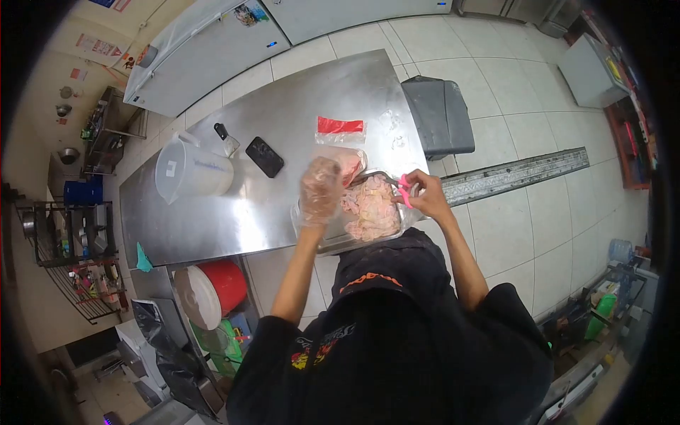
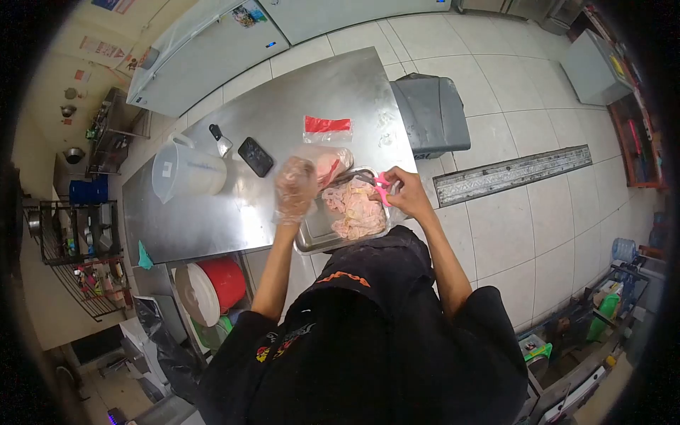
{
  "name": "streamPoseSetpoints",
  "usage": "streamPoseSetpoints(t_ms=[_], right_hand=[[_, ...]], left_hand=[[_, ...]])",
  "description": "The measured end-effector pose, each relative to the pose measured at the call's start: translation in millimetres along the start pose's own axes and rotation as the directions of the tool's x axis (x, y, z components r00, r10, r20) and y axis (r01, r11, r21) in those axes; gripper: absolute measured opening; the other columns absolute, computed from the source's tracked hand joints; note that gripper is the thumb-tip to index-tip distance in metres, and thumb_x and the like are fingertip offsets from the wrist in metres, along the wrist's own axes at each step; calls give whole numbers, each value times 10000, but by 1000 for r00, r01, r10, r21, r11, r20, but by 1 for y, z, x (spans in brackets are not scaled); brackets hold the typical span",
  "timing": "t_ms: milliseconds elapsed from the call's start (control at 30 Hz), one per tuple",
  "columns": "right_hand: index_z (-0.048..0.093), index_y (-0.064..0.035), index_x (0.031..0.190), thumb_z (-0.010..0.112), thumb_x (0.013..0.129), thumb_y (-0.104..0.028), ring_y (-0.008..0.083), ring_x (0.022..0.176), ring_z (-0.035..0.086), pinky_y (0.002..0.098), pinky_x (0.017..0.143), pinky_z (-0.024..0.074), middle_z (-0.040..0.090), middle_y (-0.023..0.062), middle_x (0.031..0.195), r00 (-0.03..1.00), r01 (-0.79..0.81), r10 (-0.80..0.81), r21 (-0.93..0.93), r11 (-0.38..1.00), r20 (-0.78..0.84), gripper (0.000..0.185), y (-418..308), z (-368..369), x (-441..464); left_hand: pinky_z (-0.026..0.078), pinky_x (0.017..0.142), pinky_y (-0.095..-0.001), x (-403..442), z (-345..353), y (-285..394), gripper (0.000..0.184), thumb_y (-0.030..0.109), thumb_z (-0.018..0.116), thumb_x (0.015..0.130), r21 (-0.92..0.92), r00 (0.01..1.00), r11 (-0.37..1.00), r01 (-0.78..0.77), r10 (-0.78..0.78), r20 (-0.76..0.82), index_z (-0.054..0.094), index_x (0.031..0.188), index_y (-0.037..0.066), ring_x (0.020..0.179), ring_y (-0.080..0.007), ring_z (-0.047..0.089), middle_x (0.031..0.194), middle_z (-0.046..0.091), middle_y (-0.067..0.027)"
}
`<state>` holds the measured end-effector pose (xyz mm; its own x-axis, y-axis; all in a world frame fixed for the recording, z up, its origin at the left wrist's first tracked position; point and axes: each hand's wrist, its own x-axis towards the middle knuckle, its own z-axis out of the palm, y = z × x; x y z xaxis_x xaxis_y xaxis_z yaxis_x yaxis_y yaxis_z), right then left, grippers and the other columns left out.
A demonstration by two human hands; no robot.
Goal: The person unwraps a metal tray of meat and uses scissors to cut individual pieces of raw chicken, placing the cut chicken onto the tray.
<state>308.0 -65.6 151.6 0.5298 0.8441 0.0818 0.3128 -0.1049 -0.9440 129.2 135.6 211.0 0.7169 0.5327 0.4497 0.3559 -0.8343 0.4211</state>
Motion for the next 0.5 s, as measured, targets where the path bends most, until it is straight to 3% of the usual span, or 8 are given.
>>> streamPoseSetpoints(t_ms=[133, 200, 233, 267, 300, 333, 400, 500], right_hand=[[634, -17, 861, 882, 618, -238, 73, 636, 525, 236, 547, 399, 619, 10, 723, 1000, -18, 17, 32, 999, 11, 412, 11, 0, -20], [626, -13, 850, 882, 614, -236, 79, 640, 535, 246, 544, 405, 628, 20, 736, 999, -35, 36, -25, 999, 41, 413, 14, 2, -28], [625, -21, 852, 899, 601, -234, 81, 600, 530, 231, 531, 409, 631, 16, 753, 998, -41, 43, -41, 998, 51, 428, 10, 3, -30], [625, -21, 852, 899, 601, -234, 81, 600, 530, 231, 531, 409, 631, 16, 753, 998, -48, 49, -33, 998, 43, 428, 12, 4, -32], [626, -20, 861, 898, 602, -238, 84, 595, 525, 237, 529, 410, 626, 18, 743, 999, -28, 31, -53, 998, 43, 434, 15, 5, -33], [627, -19, 869, 898, 603, -241, 87, 590, 519, 243, 527, 410, 621, 21, 734, 999, -12, 15, -72, 997, 41, 440, 9, 5, -34], [629, -20, 882, 897, 604, -253, 93, 579, 511, 251, 524, 409, 616, 22, 724, 998, -51, 52, -60, 997, 29, 451, 4, 5, -39], [628, -21, 889, 899, 600, -261, 96, 583, 507, 247, 531, 411, 611, 21, 725, 999, -28, 27, -34, 999, -19, 463, 11, 5, -52]], left_hand=[[517, 719, -416, -14, 45, -34, 217, 85, 625, 753, 38, 974, 975, -221, 218, 66, 652, 965, 52, 772, -353, 636, 840, 653, -158], [527, 765, -410, -13, 82, -72, 193, 152, 606, 772, 206, 879, 926, -315, 203, 431, 695, 917, 61, 854, -316, 642, 944, 671, -160], [527, 765, -410, -3, 79, -58, 193, 152, 606, 772, 204, 874, 926, -318, 203, 442, 695, 917, 61, 854, -316, 642, 944, 671, -160], [531, 762, -405, 11, 78, -42, 207, 182, 620, 770, 288, 789, 954, -81, -115, 603, 704, 913, 58, 849, -326, 651, 954, 676, -170], [535, 758, -399, 24, 78, -30, 225, 211, 633, 769, 415, 592, 901, 127, -404, 697, 713, 909, 55, 844, -337, 661, 965, 682, -181], [535, 758, -399, 21, 92, -41, 225, 211, 633, 769, 417, 588, 902, 107, -396, 705, 713, 909, 55, 844, -337, 661, 965, 682, -181], [509, 701, -451, 8, 119, -63, 265, 280, 581, 859, 449, 746, 893, -6, -295, 597, 690, 860, 39, 769, -399, 626, 859, 660, -226], [501, 699, -434, 9, 117, -67, 298, 297, 585, 865, 385, 721, 909, -162, -157, 675, 678, 860, 13, 778, -397, 621, 888, 659, -231]])
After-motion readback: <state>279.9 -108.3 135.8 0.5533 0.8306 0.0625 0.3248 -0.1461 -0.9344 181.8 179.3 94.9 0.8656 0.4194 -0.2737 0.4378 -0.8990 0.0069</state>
